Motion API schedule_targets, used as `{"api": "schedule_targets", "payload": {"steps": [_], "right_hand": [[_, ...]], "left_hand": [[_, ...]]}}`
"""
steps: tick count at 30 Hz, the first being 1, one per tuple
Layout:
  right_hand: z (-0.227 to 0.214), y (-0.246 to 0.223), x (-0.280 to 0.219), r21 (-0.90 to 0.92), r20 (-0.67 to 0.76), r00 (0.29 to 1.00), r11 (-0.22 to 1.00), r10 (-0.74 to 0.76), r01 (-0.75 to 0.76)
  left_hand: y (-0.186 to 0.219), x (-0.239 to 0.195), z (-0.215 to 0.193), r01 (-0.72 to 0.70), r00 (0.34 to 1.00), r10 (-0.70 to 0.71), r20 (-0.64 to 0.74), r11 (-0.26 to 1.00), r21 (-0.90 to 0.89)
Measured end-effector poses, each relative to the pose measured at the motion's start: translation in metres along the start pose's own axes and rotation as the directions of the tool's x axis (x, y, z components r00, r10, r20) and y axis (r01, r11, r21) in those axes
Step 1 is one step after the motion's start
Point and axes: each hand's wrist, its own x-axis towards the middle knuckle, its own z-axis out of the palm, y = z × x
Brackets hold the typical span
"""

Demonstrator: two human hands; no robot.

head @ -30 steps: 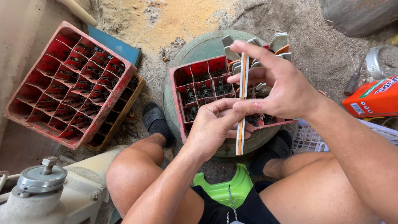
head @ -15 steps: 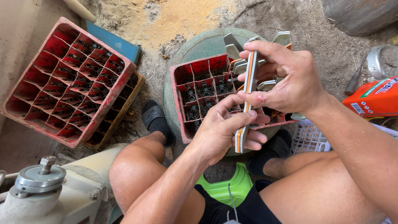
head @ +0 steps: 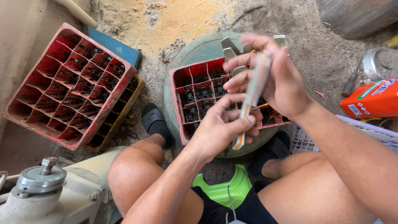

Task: The person repeatedly picks up gray and orange curved parts from a red crate, aligns them by hand, and places the assembled pairs into a white basket. The process continues with multiple units throughout the clip.

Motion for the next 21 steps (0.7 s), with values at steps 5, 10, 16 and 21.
{"api": "schedule_targets", "payload": {"steps": [5, 10, 16, 21], "right_hand": [[0.003, 0.007, 0.006, 0.268, -0.176, 0.979, 0.962, 0.103, -0.053], [0.015, 0.017, 0.009, 0.217, -0.057, 0.993, 0.972, 0.107, -0.092], [0.005, 0.024, 0.017, -0.069, 0.248, 0.928, 0.961, 0.278, -0.269], [0.013, 0.016, 0.015, -0.158, 0.281, 0.960, 0.987, 0.012, 0.034]], "left_hand": [[-0.021, 0.003, 0.020, 0.081, 0.991, -0.029, 0.133, 0.910, -0.408], [-0.040, 0.019, 0.026, 0.242, 0.951, -0.265, -0.158, 0.958, -0.152], [-0.051, 0.014, 0.027, 0.303, 0.940, -0.296, -0.168, 0.953, 0.013], [-0.041, 0.008, 0.032, 0.288, 0.948, -0.300, -0.104, 0.950, -0.119]]}}
